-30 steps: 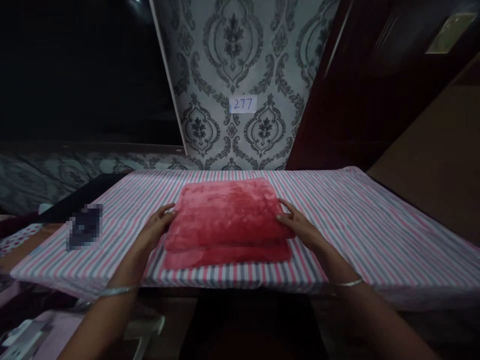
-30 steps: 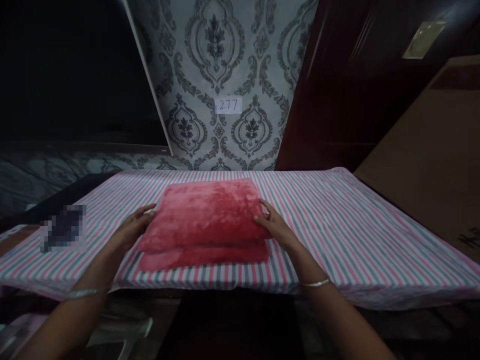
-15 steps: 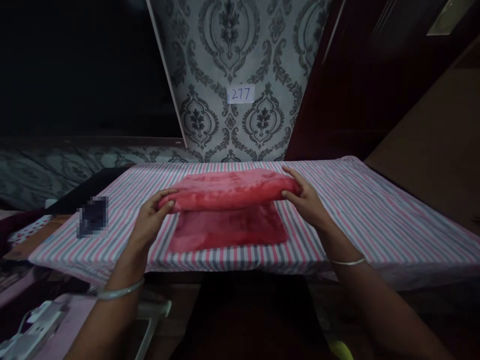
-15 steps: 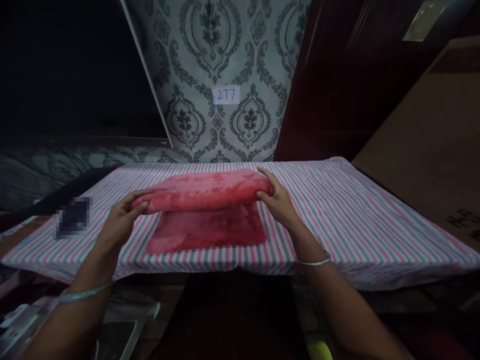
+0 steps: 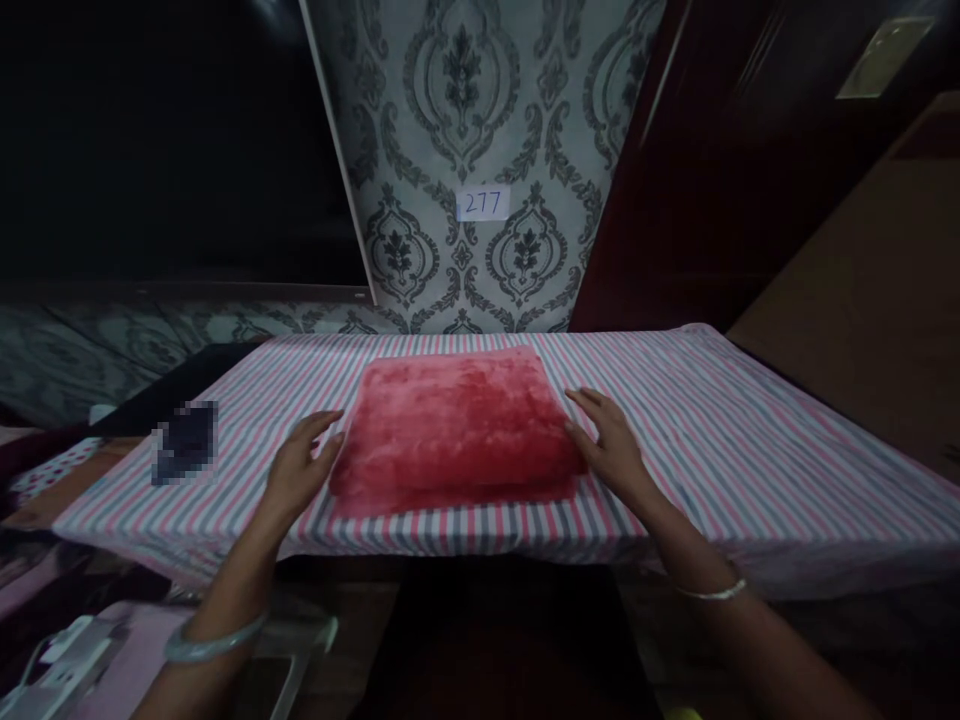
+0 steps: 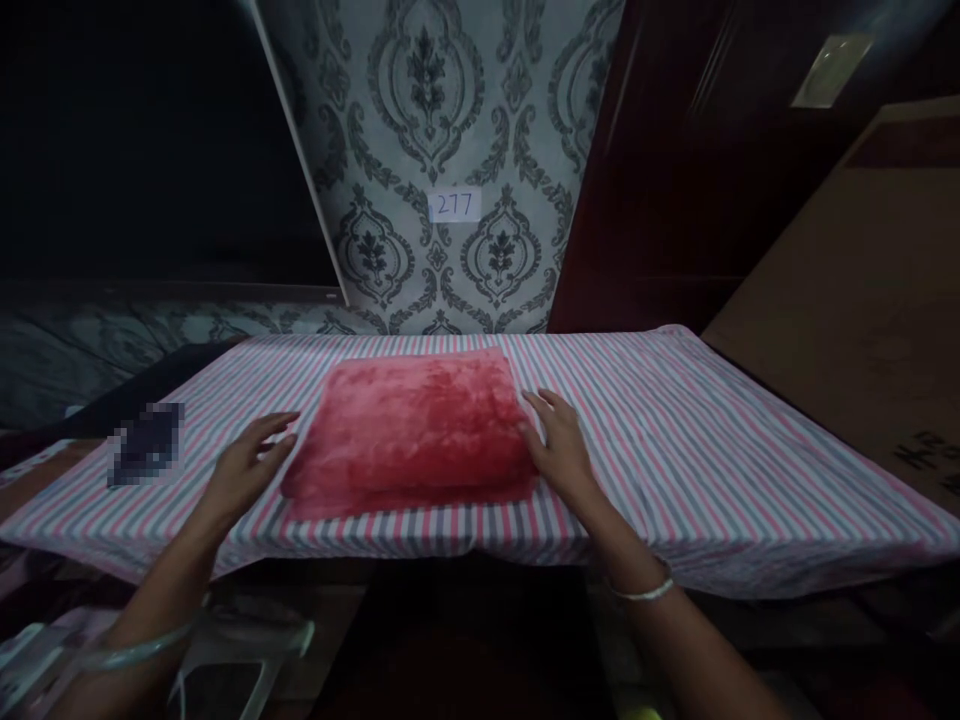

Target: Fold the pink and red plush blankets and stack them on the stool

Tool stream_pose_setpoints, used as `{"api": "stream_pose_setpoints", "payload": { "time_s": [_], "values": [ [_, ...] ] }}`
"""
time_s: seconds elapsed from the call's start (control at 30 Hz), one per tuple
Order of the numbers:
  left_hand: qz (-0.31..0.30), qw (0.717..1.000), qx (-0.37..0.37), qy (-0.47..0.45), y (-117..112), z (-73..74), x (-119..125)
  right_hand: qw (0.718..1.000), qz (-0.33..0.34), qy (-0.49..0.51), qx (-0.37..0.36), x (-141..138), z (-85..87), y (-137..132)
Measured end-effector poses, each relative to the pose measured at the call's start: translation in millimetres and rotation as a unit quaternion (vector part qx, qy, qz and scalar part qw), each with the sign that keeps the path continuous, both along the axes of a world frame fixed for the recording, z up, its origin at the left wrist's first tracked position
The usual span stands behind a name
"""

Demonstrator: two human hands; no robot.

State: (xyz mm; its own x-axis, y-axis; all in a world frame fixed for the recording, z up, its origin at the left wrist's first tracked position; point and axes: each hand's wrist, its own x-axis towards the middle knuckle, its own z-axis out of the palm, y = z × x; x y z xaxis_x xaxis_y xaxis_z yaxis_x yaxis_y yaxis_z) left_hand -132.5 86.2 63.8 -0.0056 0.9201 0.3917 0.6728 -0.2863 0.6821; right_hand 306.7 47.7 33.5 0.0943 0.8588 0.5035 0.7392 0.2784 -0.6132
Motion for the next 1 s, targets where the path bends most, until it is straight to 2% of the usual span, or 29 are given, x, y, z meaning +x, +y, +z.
{"api": "stream_pose_setpoints", "payload": {
  "time_s": [0.07,0.17,0.23,0.3,0.4,0.53,0.63,0.83,1.0],
  "values": [
    [-0.071,0.995,0.028,0.061,21.1,9.9,31.7,0.996,0.036,-0.076,0.005,-26.7,22.1,20.9],
    [-0.154,0.974,-0.015,0.166,60.2,24.0,90.6,0.979,0.065,-0.181,-0.062,-76.8,51.4,58.8],
    [-0.155,0.959,-0.033,0.233,87.1,30.2,121.0,0.968,0.042,-0.221,-0.114,-100.7,61.6,84.6],
    [-0.128,0.945,-0.041,0.297,109.3,29.0,137.2,0.959,0.012,-0.245,-0.14,-110.4,59.6,106.5],
    [-0.085,0.926,-0.053,0.363,127.7,9.5,140.0,0.953,-0.024,-0.261,-0.149,-105.1,35.6,127.1],
    [-0.057,0.925,-0.017,0.376,133.3,-27.4,132.2,0.955,-0.039,-0.259,-0.14,-94.0,-1.1,135.5],
    [-0.051,0.927,-0.002,0.372,136.7,-41.1,129.9,0.957,-0.041,-0.255,-0.131,-94.1,-9.5,137.4],
    [-0.048,0.926,-0.008,0.374,140.5,-39.1,131.2,0.956,-0.045,-0.251,-0.143,-97.0,-6.0,141.0],
    [0.037,0.928,-0.007,0.37,133.9,-29.1,129.2,0.956,-0.047,-0.252,-0.141,-95.4,-5.9,138.3]
  ]
}}
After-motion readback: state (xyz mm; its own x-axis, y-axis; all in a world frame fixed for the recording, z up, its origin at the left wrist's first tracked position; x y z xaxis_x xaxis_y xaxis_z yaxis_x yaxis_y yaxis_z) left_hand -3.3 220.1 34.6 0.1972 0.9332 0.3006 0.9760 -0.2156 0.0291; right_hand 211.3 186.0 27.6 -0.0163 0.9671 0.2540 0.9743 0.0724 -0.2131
